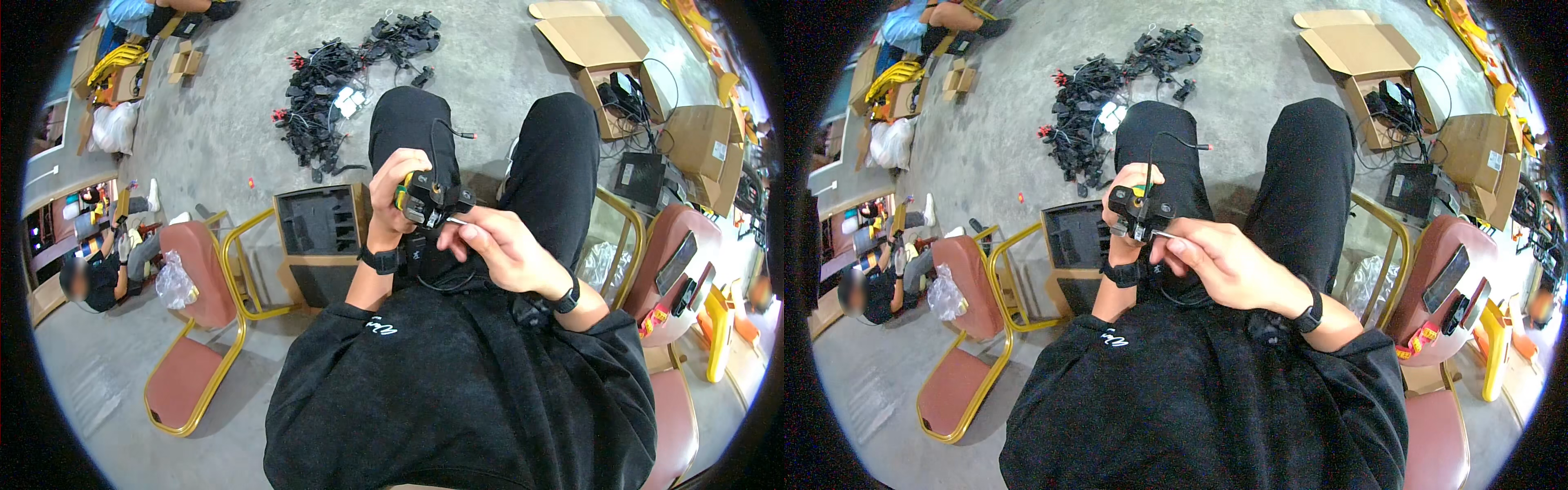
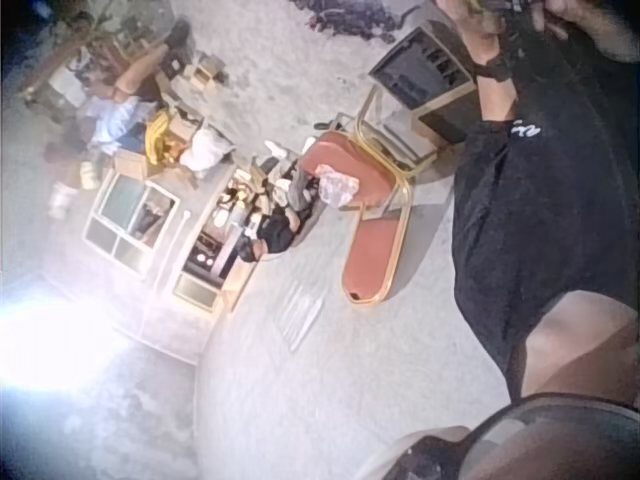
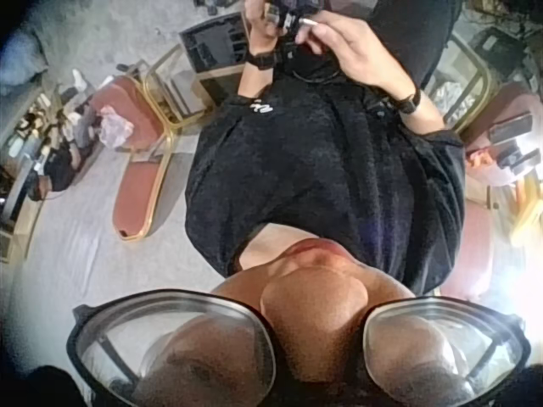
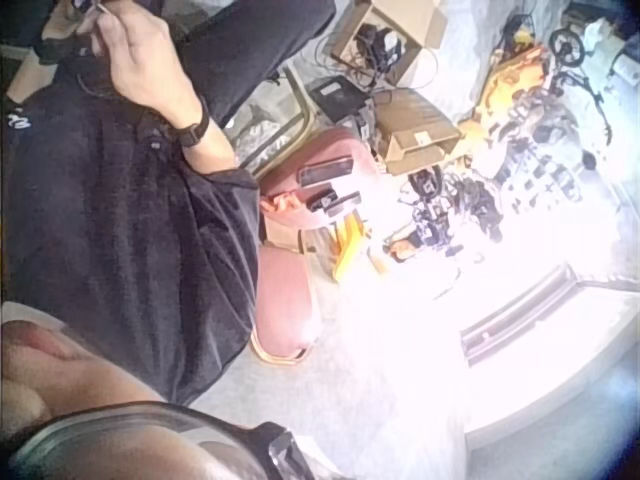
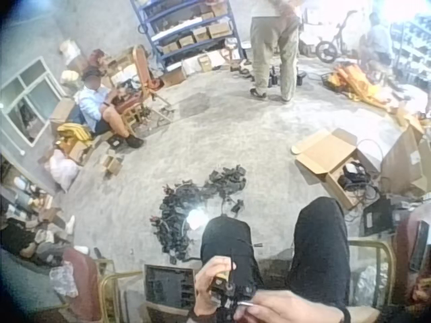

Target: Assembling electronic components using an Allen wrench.

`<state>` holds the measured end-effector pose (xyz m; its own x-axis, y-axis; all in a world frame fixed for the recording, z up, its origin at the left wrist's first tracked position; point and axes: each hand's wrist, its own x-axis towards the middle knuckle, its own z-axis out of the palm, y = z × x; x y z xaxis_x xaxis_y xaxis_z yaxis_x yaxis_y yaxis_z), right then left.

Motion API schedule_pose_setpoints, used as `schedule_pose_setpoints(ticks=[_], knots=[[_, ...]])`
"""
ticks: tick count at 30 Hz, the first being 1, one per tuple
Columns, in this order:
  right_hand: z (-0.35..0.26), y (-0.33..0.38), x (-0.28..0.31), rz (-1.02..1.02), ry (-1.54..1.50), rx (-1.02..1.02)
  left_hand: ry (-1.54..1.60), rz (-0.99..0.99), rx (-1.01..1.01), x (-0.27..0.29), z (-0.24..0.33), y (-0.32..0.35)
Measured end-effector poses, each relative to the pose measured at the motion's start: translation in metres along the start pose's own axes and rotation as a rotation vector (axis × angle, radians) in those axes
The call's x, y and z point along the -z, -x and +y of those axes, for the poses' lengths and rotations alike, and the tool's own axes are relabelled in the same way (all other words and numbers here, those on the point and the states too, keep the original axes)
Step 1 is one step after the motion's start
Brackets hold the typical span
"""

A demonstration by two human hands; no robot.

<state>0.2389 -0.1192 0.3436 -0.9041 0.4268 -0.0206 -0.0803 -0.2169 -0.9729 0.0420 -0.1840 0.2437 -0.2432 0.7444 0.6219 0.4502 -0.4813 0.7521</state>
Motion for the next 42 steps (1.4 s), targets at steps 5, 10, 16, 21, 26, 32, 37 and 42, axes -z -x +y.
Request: schedule_pose_setpoints(ticks=[5, 10, 16, 21, 26, 32, 37, 42], knots=[[0.007, 0.01, -0.01, -0.155, -1.083, -0.251, 0.025, -0.005, 0.041, 0.001, 0.0, 0.005], [0.0, 0.014, 0.0, -0.05, -0.285, -0.058, 0.032, 0.027, 0.044, 0.001, -0.004, 0.008], [-0.007, 0.002, 0.006, 0.059, 0.666, 0.366, 0.087, 0.042, 0.02, -0.001, -0.006, 0.007], [-0.009, -0.002, 0.005, 0.083, 0.82, 0.433, 0.09, 0.045, 0.024, -0.002, -0.006, 0.008], [-0.008, -0.006, 0.005, 0.135, 1.084, 0.529, 0.095, 0.04, 0.042, -0.001, -0.012, 0.01], [-0.014, -0.008, 0.009, 0.175, 1.198, 0.573, 0.121, 0.061, 0.087, -0.003, -0.012, 0.012], [-0.022, -0.011, 0.013, 0.033, 0.656, 0.247, 0.071, 0.048, 0.114, 0.0, -0.016, 0.015], [-0.017, -0.016, 0.0, -0.146, -0.655, -0.19, 0.051, 0.092, 0.232, 0.005, -0.028, 0.026]])
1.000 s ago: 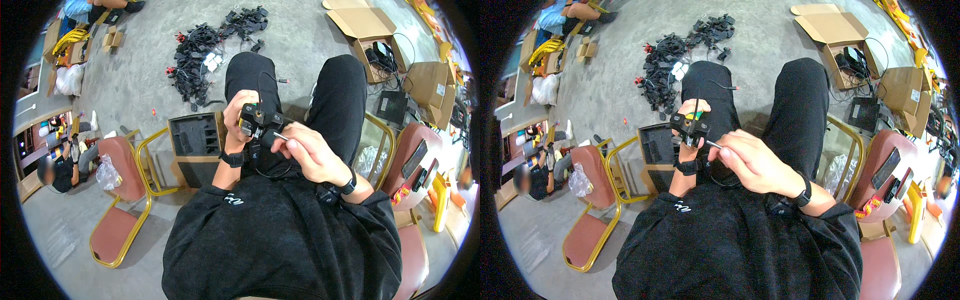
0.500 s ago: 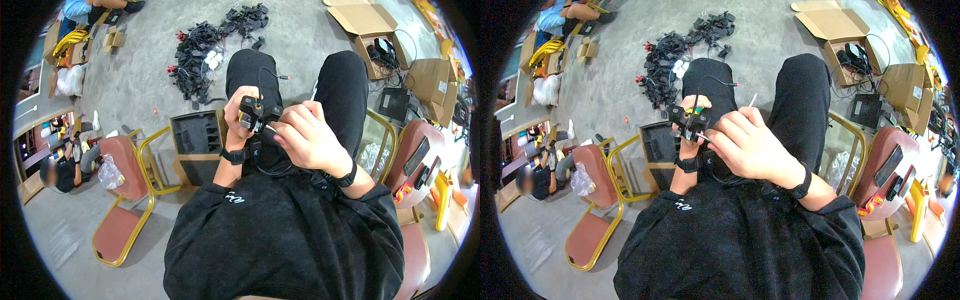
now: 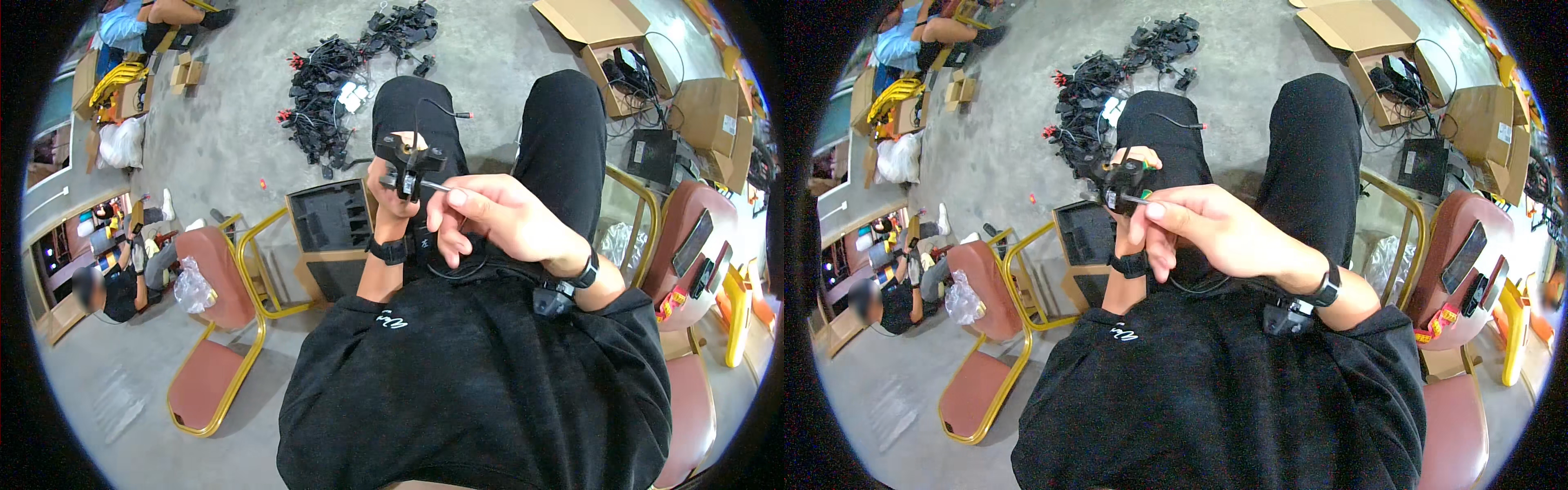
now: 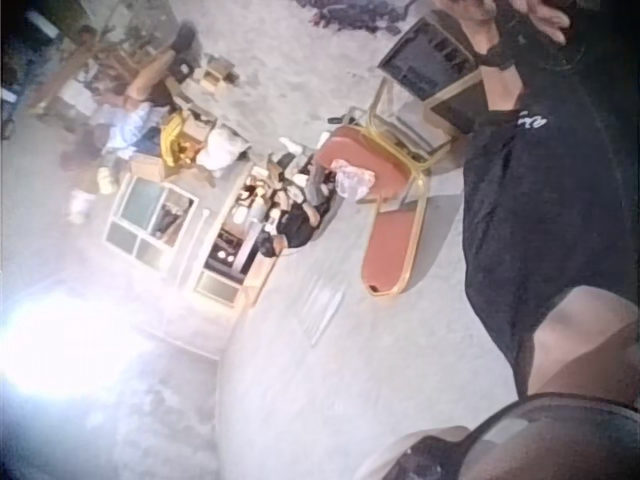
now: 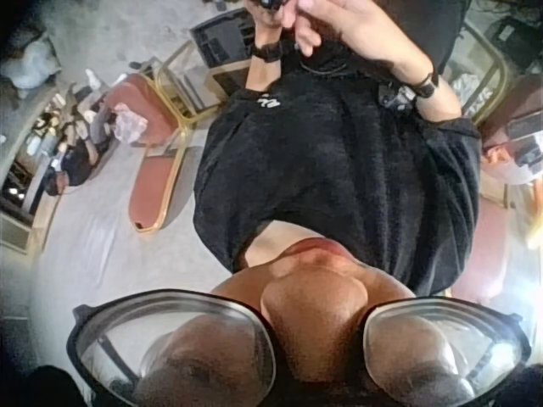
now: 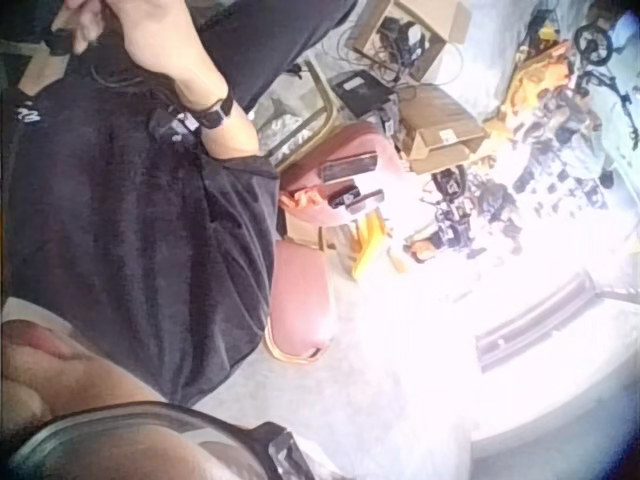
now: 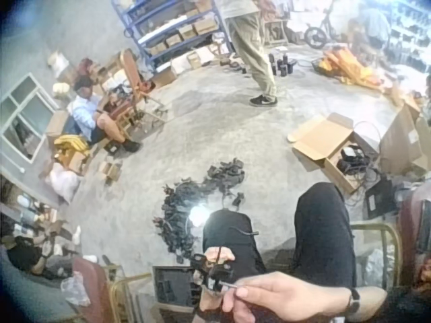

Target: Assembling electronic components using an Allen wrench.

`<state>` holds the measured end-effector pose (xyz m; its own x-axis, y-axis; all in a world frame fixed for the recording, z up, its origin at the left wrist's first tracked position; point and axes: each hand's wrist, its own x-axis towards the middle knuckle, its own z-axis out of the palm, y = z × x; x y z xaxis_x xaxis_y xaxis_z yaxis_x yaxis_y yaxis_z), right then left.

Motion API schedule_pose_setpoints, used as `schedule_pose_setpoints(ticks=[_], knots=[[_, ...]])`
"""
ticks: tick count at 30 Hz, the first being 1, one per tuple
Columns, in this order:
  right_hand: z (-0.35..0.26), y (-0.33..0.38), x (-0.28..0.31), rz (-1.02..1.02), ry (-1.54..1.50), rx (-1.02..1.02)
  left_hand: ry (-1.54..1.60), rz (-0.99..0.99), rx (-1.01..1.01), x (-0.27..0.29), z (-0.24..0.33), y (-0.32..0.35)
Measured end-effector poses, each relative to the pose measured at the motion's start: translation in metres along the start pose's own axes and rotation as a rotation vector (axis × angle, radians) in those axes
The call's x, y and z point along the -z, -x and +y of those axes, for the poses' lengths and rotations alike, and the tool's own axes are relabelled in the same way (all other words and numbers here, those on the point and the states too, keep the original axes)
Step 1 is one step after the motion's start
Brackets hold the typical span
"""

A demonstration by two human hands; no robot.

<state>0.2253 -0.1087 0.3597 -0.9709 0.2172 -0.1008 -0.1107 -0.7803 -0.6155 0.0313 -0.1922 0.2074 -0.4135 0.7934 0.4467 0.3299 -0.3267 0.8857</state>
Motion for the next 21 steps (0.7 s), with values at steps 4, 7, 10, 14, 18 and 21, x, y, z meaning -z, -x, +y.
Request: schedule_pose_setpoints(ticks=[4, 7, 10, 14, 18, 21], knots=[[0.008, -0.004, -0.003, 0.011, -0.427, -0.051, -0.017, 0.053, 0.054, 0.004, -0.009, 0.008], [0.007, 0.0, -0.005, 0.083, -0.207, -0.022, -0.124, 0.023, 0.032, 0.006, -0.009, 0.01], [0.005, 0.004, -0.008, 0.16, 0.353, 0.087, -0.019, 0.054, 0.068, 0.002, -0.007, 0.009], [0.008, 0.002, -0.008, 0.208, 0.573, 0.185, 0.313, 0.092, 0.116, -0.002, -0.001, 0.005], [0.011, -0.004, -0.002, 0.238, 0.725, 0.304, 0.2, 0.06, 0.108, -0.001, 0.003, 0.004], [0.011, -0.008, 0.002, 0.235, 0.892, 0.416, 0.115, 0.045, 0.089, 0.0, 0.003, 0.006]])
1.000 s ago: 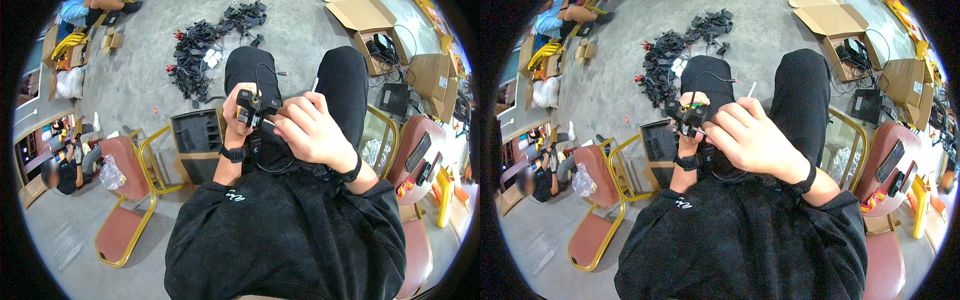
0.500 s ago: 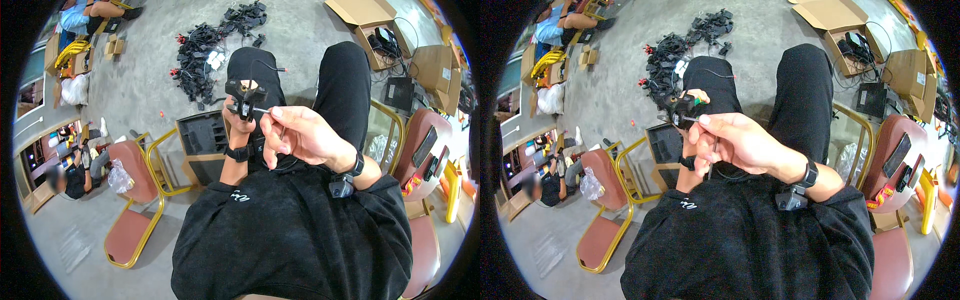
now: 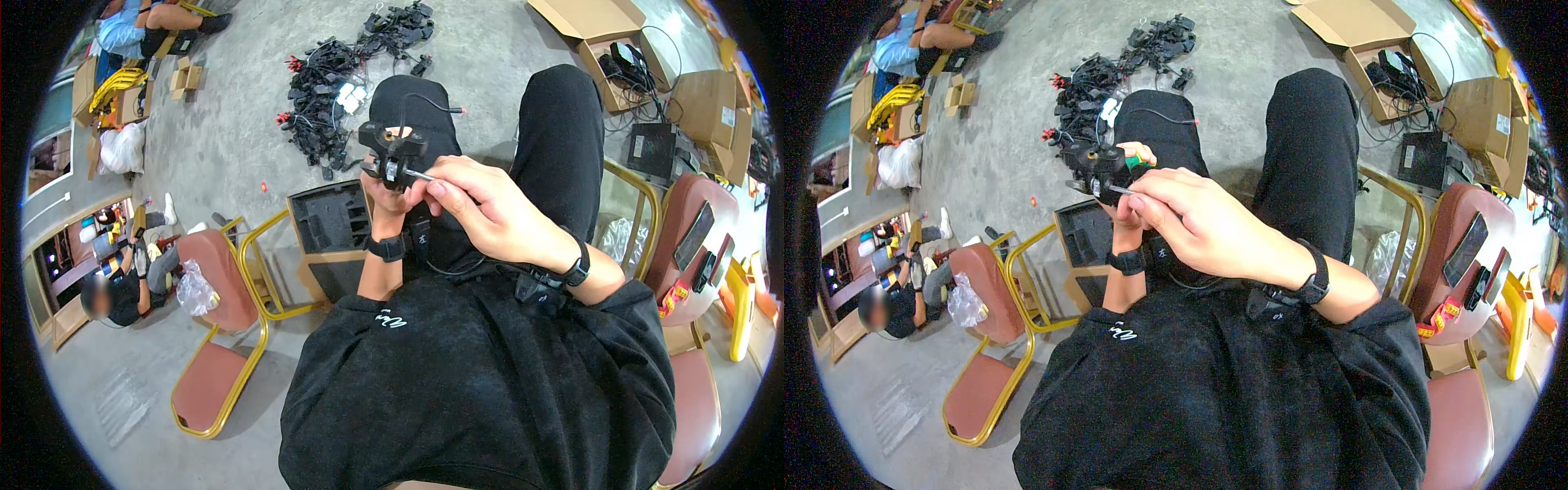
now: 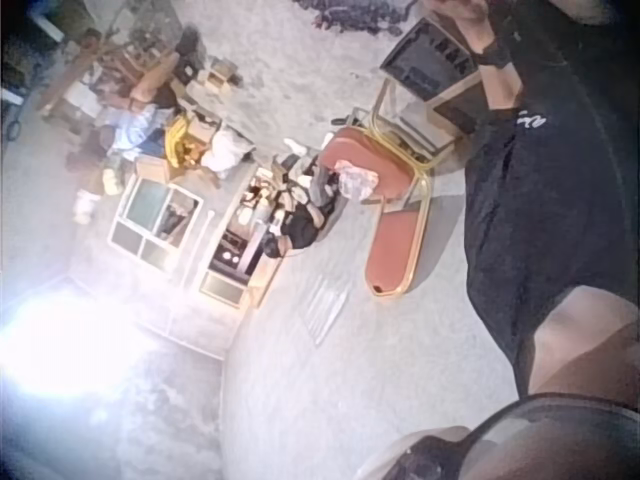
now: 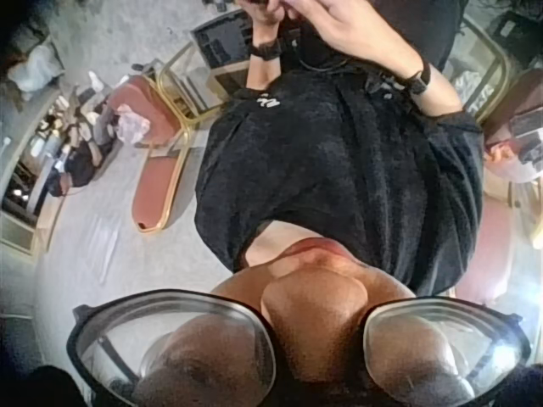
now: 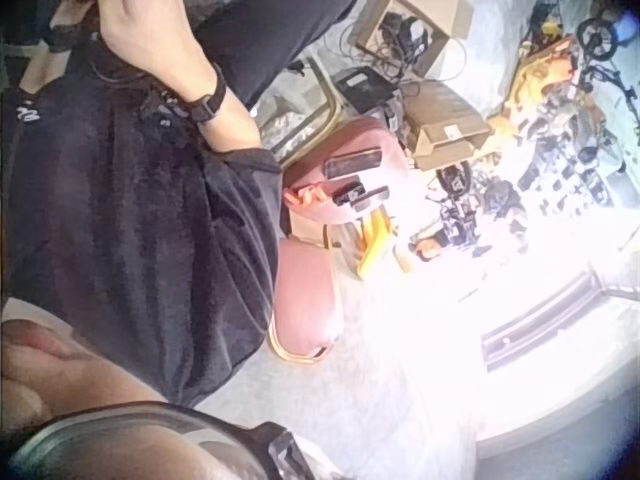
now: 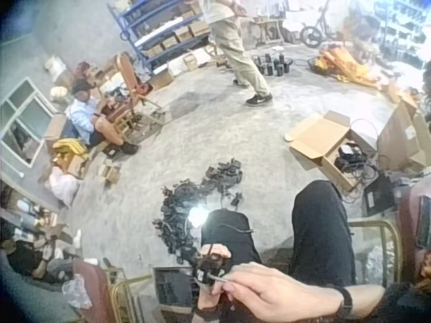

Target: Assembling electronic components using an Allen wrench.

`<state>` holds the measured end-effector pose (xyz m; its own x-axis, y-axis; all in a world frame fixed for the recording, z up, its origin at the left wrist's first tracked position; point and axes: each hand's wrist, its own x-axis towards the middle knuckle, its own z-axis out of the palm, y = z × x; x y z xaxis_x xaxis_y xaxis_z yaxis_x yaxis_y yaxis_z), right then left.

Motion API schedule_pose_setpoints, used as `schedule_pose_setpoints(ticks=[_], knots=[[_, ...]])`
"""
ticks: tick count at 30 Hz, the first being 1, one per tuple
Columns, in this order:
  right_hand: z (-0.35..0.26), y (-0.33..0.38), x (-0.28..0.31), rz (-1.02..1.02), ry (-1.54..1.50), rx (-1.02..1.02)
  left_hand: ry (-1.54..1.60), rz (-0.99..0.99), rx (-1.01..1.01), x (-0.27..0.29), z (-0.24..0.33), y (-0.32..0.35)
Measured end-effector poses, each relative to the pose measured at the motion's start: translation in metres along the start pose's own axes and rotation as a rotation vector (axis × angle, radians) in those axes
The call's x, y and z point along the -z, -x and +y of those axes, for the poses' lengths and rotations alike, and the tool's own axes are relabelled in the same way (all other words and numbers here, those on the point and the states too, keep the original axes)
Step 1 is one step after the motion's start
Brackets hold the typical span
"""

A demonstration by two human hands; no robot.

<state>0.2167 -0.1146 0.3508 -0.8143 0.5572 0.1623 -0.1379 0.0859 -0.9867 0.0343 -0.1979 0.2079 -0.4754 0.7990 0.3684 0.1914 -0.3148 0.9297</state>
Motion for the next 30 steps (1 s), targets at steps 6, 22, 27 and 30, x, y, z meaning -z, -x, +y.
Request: schedule_pose_setpoints(ticks=[6, 22, 27, 30], knots=[[-0.002, -0.006, 0.012, 0.039, 0.554, 0.28, -0.125, 0.038, -0.019, 0.0, -0.001, -0.001], [-0.001, -0.004, 0.002, -0.176, -0.83, -0.332, -0.174, -0.025, -0.136, 0.005, -0.013, -0.005], [-0.004, 0.004, -0.005, -0.194, -1.317, -0.521, -0.086, 0.019, -0.178, 0.006, -0.021, 0.0], [-0.009, 0.006, -0.004, -0.183, -1.053, -0.399, 0.024, -0.001, -0.112, 0.004, -0.017, 0.001]])
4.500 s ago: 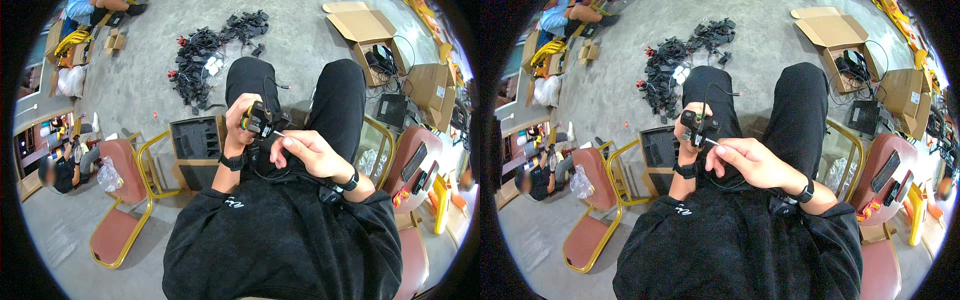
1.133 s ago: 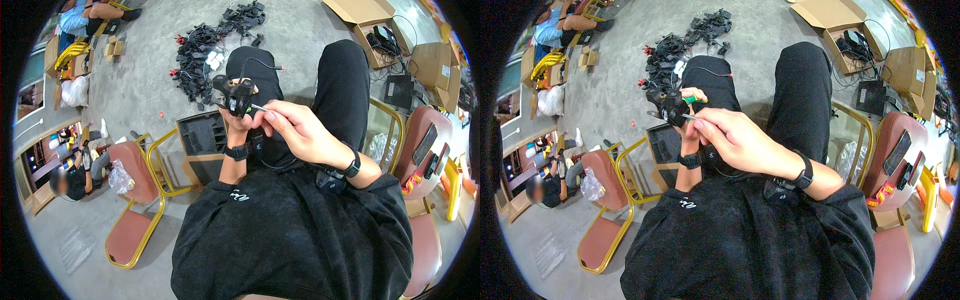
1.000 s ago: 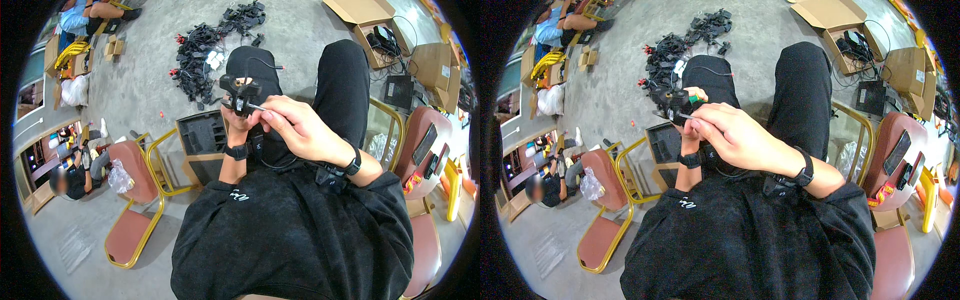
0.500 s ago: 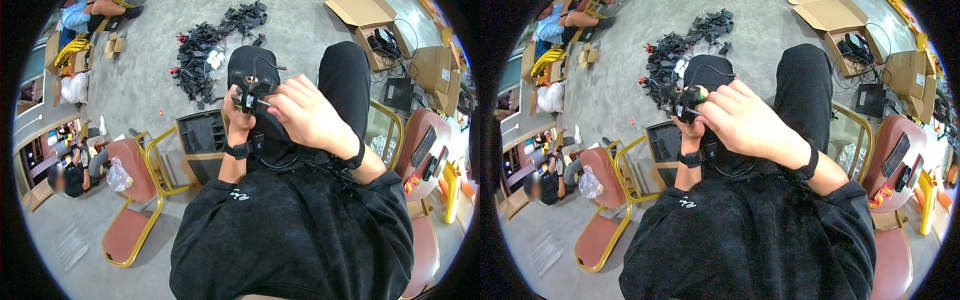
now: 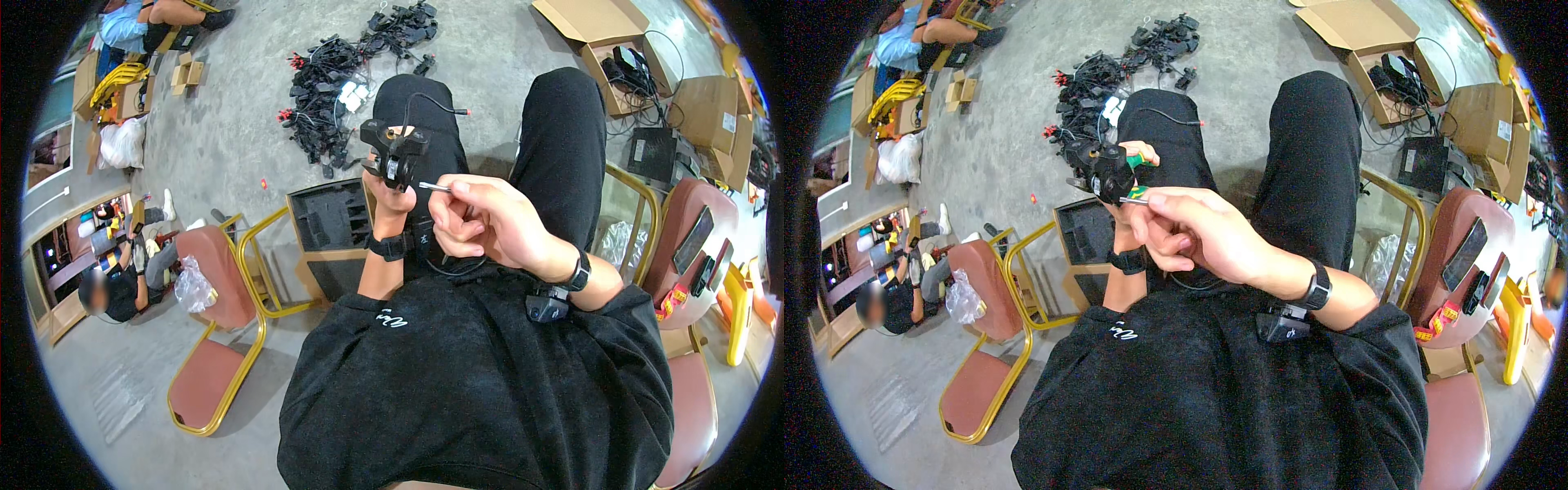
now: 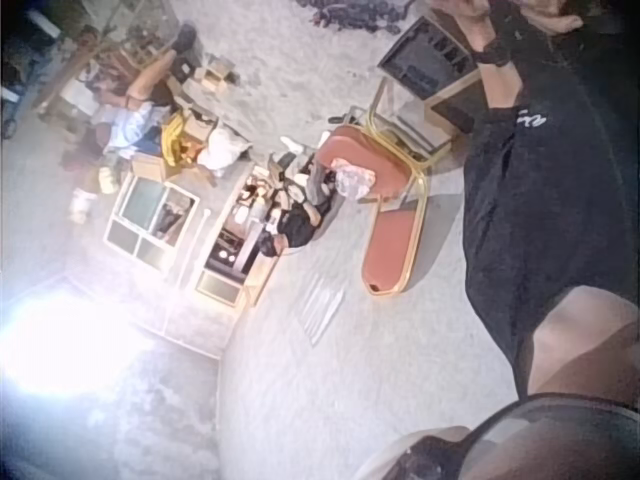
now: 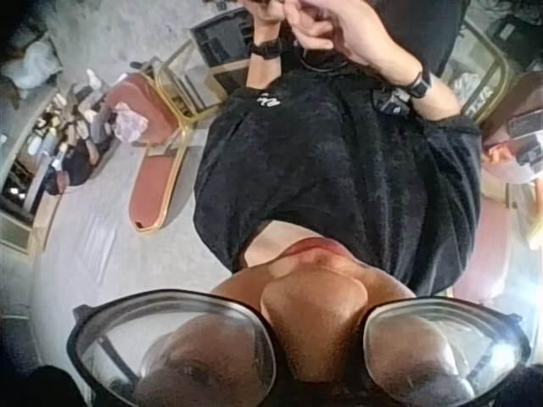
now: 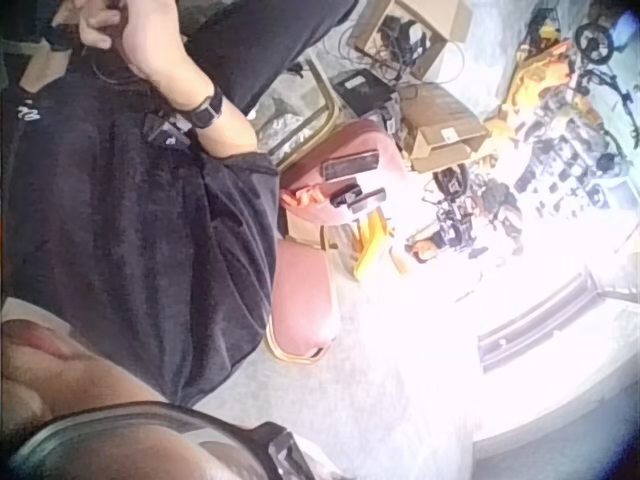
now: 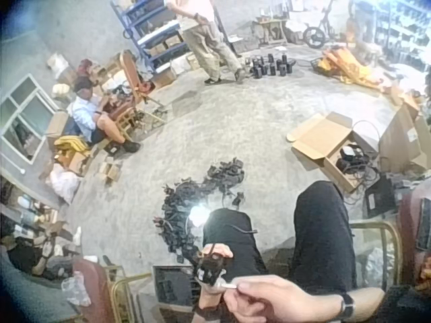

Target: Assembling electronic components using an Allen wrench.

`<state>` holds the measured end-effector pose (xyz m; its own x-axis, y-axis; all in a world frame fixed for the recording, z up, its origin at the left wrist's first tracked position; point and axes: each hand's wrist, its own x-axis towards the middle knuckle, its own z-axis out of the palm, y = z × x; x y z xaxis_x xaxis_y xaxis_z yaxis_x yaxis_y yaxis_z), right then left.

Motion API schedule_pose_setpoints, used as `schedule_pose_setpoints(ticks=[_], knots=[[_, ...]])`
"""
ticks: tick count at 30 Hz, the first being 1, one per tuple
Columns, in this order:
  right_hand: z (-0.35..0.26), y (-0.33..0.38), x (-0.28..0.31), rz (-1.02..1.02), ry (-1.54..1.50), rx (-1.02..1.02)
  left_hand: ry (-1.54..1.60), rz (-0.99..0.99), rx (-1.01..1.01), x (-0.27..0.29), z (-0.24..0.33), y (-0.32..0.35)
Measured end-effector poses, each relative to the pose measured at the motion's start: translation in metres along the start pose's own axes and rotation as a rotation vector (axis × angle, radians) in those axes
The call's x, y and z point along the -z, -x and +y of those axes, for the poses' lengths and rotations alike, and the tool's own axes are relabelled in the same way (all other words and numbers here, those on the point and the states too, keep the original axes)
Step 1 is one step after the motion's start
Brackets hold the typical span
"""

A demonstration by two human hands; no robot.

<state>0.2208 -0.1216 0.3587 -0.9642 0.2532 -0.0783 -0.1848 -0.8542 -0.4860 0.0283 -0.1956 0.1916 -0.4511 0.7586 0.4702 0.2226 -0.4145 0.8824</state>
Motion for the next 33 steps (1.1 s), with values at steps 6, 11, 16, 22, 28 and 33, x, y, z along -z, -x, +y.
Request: schedule_pose_setpoints(ticks=[6, 11, 16, 22, 28, 33], knots=[[-0.007, -0.011, 0.003, 0.173, 1.291, 0.662, 0.006, -0.034, 0.052, -0.003, 0.01, -0.004], [-0.014, -0.01, 0.012, 0.12, 1.586, 0.625, 0.085, 0.033, 0.176, -0.004, 0.017, -0.002], [-0.013, -0.014, 0.013, 0.106, 1.735, 0.707, 0.091, -0.011, 0.12, -0.006, 0.019, -0.004], [-0.018, -0.014, 0.02, 0.087, 1.945, 0.851, -0.001, 0.02, 0.098, -0.005, 0.015, -0.007], [-0.021, -0.014, 0.021, 0.088, 1.929, 0.802, 0.021, 0.012, 0.089, -0.008, 0.018, -0.006], [-0.026, -0.015, 0.019, 0.087, 1.983, 0.865, -0.068, 0.032, 0.106, -0.007, 0.023, -0.009]])
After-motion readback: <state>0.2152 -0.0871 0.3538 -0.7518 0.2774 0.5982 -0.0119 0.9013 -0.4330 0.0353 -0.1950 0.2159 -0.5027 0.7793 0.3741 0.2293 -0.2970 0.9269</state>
